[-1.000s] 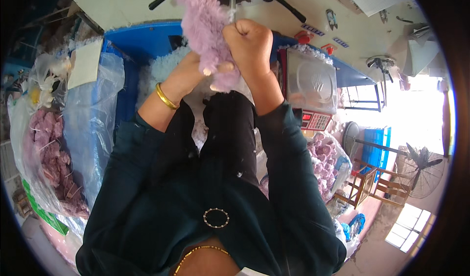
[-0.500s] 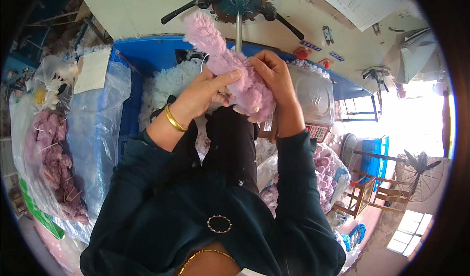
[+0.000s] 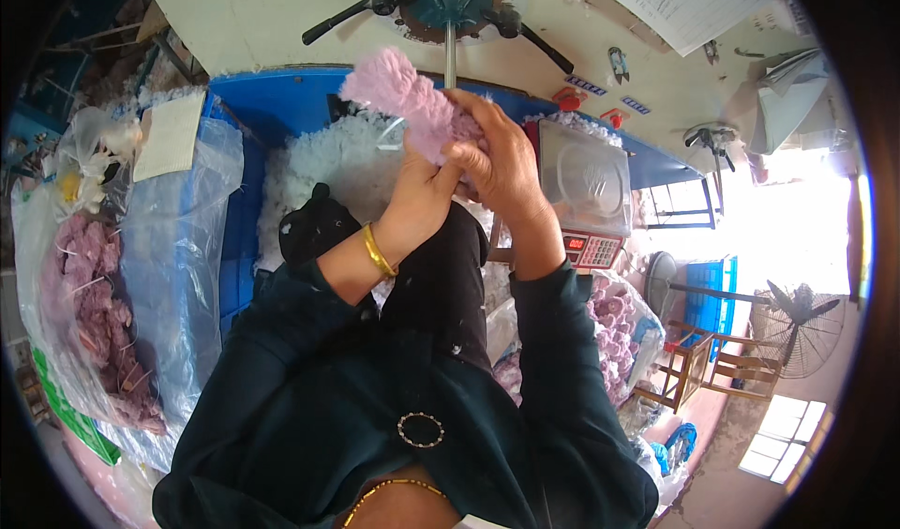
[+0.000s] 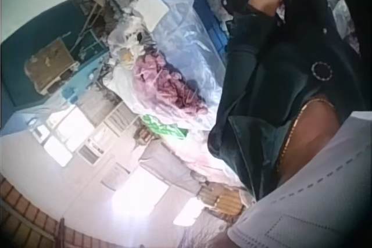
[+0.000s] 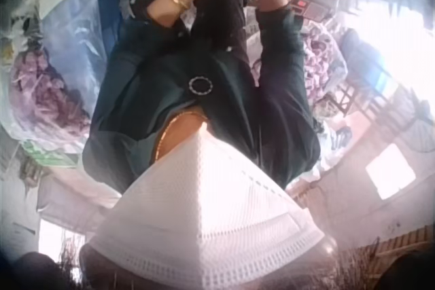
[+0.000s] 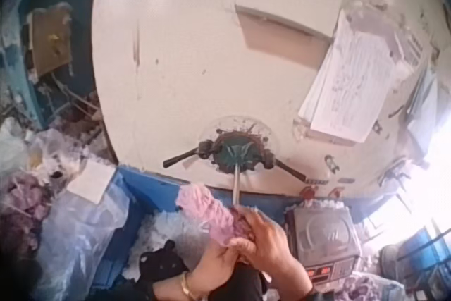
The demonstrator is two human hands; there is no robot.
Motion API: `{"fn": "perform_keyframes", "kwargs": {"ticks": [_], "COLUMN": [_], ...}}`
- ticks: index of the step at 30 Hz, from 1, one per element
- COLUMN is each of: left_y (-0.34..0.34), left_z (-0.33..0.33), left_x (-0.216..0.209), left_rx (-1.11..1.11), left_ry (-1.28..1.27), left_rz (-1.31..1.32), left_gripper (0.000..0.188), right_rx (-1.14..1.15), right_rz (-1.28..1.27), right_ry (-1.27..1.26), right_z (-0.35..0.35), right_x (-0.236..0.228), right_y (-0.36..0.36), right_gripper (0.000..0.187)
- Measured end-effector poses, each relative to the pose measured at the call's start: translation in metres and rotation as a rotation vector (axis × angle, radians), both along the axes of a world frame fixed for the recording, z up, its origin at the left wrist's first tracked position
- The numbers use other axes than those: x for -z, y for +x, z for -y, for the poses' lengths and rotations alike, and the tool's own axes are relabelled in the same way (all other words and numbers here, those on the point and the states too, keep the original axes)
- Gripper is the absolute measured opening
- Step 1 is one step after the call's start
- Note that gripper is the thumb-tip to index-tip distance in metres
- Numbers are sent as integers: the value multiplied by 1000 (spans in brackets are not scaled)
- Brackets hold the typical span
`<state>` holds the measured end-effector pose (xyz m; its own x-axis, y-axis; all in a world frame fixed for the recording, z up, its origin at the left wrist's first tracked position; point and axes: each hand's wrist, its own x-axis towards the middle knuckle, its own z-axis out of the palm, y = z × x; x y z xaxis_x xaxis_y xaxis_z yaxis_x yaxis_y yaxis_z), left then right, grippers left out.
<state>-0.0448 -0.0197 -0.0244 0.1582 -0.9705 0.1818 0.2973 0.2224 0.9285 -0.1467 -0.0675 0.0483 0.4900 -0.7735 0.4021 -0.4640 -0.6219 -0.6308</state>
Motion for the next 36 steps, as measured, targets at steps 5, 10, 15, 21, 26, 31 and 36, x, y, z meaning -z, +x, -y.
{"fn": "perform_keyframes", "kwargs": {"ticks": [5,10,15,21,26,31,36], "left_y": [53,46,21,60,42,46,55], "left_z": [-22,-7,2,-6,14,11,-13], "left_x": [12,17,-6,-11,13,-16,-14], "left_rx": [219,208,148,207,170,226,190], "left_ry": [195,-125,-99,-28,-258,0,-71], "left_rz": [93,333,66,103,303,41,157], "left_gripper": [46,54,34,49,45,44,42], "right_rx": [174,270,132,356,213,384,351], "right_rz": [-27,27,92,161,267,119,144], "right_ry": [-219,-189,-321,-150,170,77,-118], "right_z": [-23,-25,6,-38,-38,-27,-43], "right_x": [27,37,20,18,-1,16,35], "right_y": [26,18,0,30,13,24,29], "right_gripper": [76,74,68,62,55,66,73]}}
